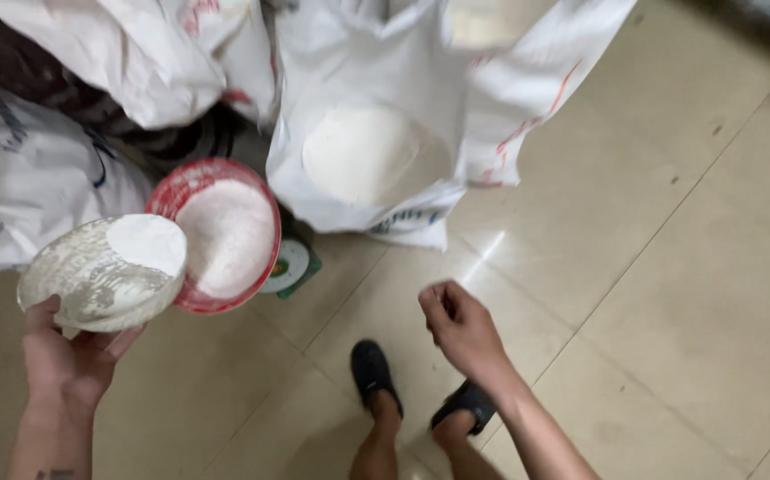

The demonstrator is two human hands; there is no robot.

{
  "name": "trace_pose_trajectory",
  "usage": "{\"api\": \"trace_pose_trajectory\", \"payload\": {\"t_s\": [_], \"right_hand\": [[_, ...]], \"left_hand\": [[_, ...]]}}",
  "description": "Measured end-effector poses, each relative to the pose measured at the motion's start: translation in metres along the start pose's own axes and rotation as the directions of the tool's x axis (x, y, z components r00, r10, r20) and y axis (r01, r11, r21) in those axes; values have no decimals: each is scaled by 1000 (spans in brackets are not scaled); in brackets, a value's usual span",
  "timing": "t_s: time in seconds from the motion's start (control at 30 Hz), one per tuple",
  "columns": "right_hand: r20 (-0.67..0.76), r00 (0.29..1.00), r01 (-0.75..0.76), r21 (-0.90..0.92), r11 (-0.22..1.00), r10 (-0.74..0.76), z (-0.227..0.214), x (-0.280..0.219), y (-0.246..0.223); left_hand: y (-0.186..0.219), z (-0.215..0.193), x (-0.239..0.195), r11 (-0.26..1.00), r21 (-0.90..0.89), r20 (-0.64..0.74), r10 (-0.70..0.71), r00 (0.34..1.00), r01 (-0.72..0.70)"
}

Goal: Weighing flour and sugar from large sacks and pouring them into a commercial dough mixer.

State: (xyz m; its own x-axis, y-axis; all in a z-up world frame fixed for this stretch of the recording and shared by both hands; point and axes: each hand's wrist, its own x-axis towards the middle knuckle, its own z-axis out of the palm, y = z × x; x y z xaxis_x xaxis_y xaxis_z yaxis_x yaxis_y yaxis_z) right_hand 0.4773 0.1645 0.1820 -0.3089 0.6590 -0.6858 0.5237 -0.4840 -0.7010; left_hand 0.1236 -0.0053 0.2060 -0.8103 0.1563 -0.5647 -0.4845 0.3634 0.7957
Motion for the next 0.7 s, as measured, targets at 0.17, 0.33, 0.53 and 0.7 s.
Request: {"api": "trace_pose_trajectory", "payload": {"t_s": [0.17,0.33,0.53,0.7], "right_hand": [[-54,996,-73,50,996,76,-81,-38,-25],[-110,992,-48,92,995,58,-142,-48,-72],[-122,992,33,79,996,-24,-190,-24,-106],[-168,981,-100,7,995,100,-223,22,-135]], "left_hand": [[54,55,-82,994,-12,182,112,977,-111],[105,138,-147,993,23,243,108,964,-117],[102,246,-153,918,314,273,156,949,-241],[18,335,-41,375,766,429,306,850,-521]]}}
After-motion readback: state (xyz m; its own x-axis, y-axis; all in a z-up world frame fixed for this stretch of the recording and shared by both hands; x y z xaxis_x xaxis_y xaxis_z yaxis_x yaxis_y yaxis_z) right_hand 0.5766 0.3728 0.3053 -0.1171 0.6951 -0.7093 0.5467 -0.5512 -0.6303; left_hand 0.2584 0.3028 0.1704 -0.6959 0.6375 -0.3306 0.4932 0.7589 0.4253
